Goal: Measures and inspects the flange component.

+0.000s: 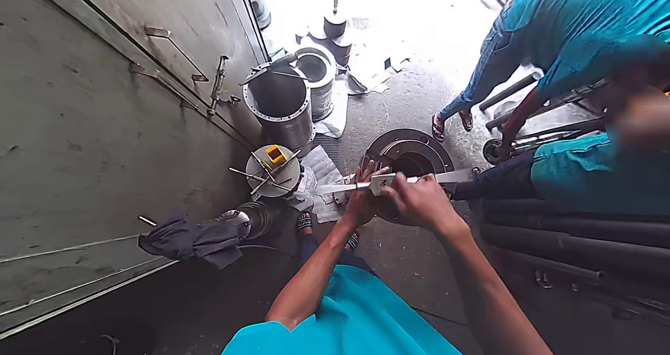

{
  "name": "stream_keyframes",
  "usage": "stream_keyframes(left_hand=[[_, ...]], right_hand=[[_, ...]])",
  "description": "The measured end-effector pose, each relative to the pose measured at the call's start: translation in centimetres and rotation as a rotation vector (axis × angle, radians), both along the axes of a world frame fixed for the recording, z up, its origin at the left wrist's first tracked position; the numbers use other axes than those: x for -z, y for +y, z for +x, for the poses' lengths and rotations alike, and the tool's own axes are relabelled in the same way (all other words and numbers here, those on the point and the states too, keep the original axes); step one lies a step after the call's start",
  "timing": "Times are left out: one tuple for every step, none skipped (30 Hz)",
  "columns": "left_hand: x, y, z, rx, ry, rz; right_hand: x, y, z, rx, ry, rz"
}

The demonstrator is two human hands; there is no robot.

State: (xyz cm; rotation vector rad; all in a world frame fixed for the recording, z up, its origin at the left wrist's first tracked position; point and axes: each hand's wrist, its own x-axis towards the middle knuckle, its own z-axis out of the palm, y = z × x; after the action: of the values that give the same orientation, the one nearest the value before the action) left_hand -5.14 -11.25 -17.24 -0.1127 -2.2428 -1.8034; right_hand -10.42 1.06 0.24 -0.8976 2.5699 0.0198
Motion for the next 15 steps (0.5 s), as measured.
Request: stream_keyframes(left_hand=[[-0.4,0.0,0.1,0.004,-0.052,0.007],[0.0,0.1,0.2,-0.032,-0.039,0.000],[-0.3,0.3,0.5,-0.077,-0.032,-0.033],[-1.2,0.1,1.0,-0.088,-0.134,-0.068],[-2.5,-0.1,1.8,-0.084,-0.299,-0.083],[-3.7,-0.4,2.6,-0.075,-0.432,-0.074],[-4.9,-0.9,3.7,-0.054,-0.524,-0.055],[-5.4,-1.4,4.3,-0.001,-0.531,-0.040],[-5.8,-1.7,4.1,0.042,-0.473,-0.037],[-4.6,-1.5,3.1,0.058,-0.319,-0.048],[-2.2,-0.9,1.5,0.024,-0.115,-0.064],[-0.6,-0.6,0.1,0.009,0.000,-0.074],[0.1,-0.4,-0.5,0.004,0.037,-0.093],[0.4,-0.3,-0.4,0.012,0.022,-0.109],[0.6,-0.3,-0.5,0.009,0.014,-0.095]], right_hand=[[0.3,-0.5,-0.8,0.065,0.093,-0.081],[0.4,-1.5,-0.8,0.113,0.131,-0.167],[0.6,-2.8,-0.5,0.119,0.133,-0.250],[1.1,-4.3,-0.1,0.083,0.106,-0.334],[1.7,-5.6,0.6,-0.007,0.055,-0.412],[2.6,-6.5,1.5,-0.135,0.015,-0.479],[3.0,-6.7,2.6,-0.256,-0.013,-0.497],[2.4,-6.2,3.7,-0.335,-0.085,-0.404],[1.1,-5.1,4.2,-0.343,-0.186,-0.229],[-0.3,-3.7,4.2,-0.278,-0.256,-0.061],[-1.1,-2.0,3.4,-0.174,-0.258,0.049],[-1.2,-0.2,2.1,-0.071,-0.170,0.088],[-0.9,1.1,0.6,0.026,-0.047,0.060],[-0.4,1.6,-0.7,0.099,0.084,-0.038],[-0.1,0.9,-1.9,0.153,0.172,-0.171]])
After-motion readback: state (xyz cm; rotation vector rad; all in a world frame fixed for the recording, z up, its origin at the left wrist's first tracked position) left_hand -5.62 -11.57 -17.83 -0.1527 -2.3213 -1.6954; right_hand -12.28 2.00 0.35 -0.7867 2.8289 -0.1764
